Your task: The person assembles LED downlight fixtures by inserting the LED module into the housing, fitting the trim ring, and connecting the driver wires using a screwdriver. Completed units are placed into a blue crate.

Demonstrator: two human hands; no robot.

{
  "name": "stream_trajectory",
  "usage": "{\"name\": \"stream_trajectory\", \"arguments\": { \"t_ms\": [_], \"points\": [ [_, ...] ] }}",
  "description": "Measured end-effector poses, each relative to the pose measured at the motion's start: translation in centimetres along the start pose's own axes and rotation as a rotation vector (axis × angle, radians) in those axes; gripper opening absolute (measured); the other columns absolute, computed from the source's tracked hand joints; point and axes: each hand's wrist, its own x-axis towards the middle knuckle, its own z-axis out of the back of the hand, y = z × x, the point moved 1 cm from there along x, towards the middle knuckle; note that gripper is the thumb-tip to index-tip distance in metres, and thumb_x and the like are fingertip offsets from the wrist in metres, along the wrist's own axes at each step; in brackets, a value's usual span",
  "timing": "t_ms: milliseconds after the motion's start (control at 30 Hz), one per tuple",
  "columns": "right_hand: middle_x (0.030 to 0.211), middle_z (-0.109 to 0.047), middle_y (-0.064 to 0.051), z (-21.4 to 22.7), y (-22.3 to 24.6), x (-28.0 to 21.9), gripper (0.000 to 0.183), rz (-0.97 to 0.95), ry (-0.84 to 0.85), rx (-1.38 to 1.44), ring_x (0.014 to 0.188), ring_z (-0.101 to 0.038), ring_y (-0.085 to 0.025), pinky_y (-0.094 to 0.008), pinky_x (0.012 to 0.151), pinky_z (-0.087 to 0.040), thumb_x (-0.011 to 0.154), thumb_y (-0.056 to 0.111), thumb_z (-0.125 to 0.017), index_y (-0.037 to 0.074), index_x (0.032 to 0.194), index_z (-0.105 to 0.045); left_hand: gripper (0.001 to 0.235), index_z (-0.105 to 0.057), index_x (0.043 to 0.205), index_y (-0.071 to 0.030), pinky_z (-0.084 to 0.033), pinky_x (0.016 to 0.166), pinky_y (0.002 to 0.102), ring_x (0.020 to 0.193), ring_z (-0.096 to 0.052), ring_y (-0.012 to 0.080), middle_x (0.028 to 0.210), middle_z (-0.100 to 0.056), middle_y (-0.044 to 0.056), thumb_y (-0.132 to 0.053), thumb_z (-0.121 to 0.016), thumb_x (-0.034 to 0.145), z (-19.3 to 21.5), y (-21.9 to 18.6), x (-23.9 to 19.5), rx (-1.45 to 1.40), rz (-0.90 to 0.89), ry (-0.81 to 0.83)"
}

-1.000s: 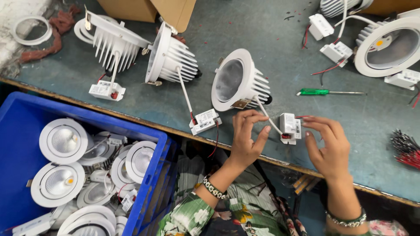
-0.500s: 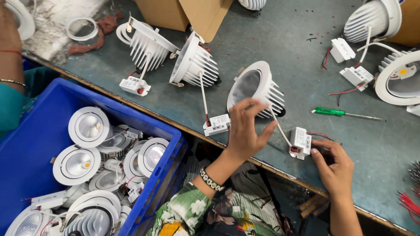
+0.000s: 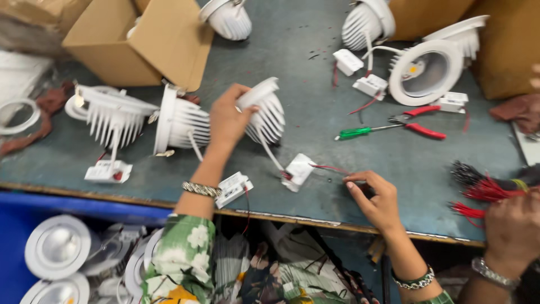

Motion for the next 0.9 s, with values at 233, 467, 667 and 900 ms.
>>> {"name": "stream_trajectory", "arguments": {
  "t_ms": [233,467,667,900],
  "points": [
    [0.089,-0.078,-0.003,0.0,-0.5,0.2,0.013,-0.106,0.003,0.041,0.072,-0.070,-0.009,-0.024,0.063,-0.053,0.089,0.012,-0.073,0.005,0.100,-0.075,0.042,-0.069,0.115,-0.013,-0.046,0.082,0.055,0.099,-0.066,0.0406,0.104,-0.073,0.015,-0.022,-0.088,0.079,3.0,9.8,8.4,0.486,0.083,-0.055],
    [0.086,-0.078,-0.003,-0.1,-1.1,0.7,0.014,-0.162,0.038,0.060,0.068,-0.069,-0.008,-0.023,0.061,-0.053,0.089,0.014,-0.075,0.005,0.100,-0.075,0.046,-0.059,0.131,-0.014,-0.033,0.113,0.058,0.136,-0.041,0.0392,0.147,-0.047,0.017,-0.004,-0.075,0.089,3.4,11.1,7.0,0.798,-0.126,-0.210],
    [0.084,-0.078,-0.003,-0.2,-1.6,0.6,0.014,-0.223,0.058,0.057,0.066,-0.065,-0.008,-0.023,0.059,-0.050,0.089,0.014,-0.075,0.004,0.100,-0.076,0.056,-0.060,0.135,-0.014,-0.024,0.115,0.056,0.141,-0.036,0.0379,0.147,-0.039,0.017,-0.025,-0.084,0.086,0.2,0.0,-1.1,0.245,-0.205,0.020],
    [0.087,-0.079,-0.003,-0.1,-1.5,0.6,0.014,-0.199,0.064,0.089,0.073,-0.069,-0.006,-0.021,0.063,-0.052,0.092,0.014,-0.072,0.004,0.101,-0.075,0.045,-0.062,0.134,-0.011,-0.026,0.123,0.047,0.144,-0.034,0.0293,0.150,-0.038,0.013,-0.032,-0.081,0.099,5.7,-8.7,-3.8,0.036,-0.267,-0.041]
  ]
}}
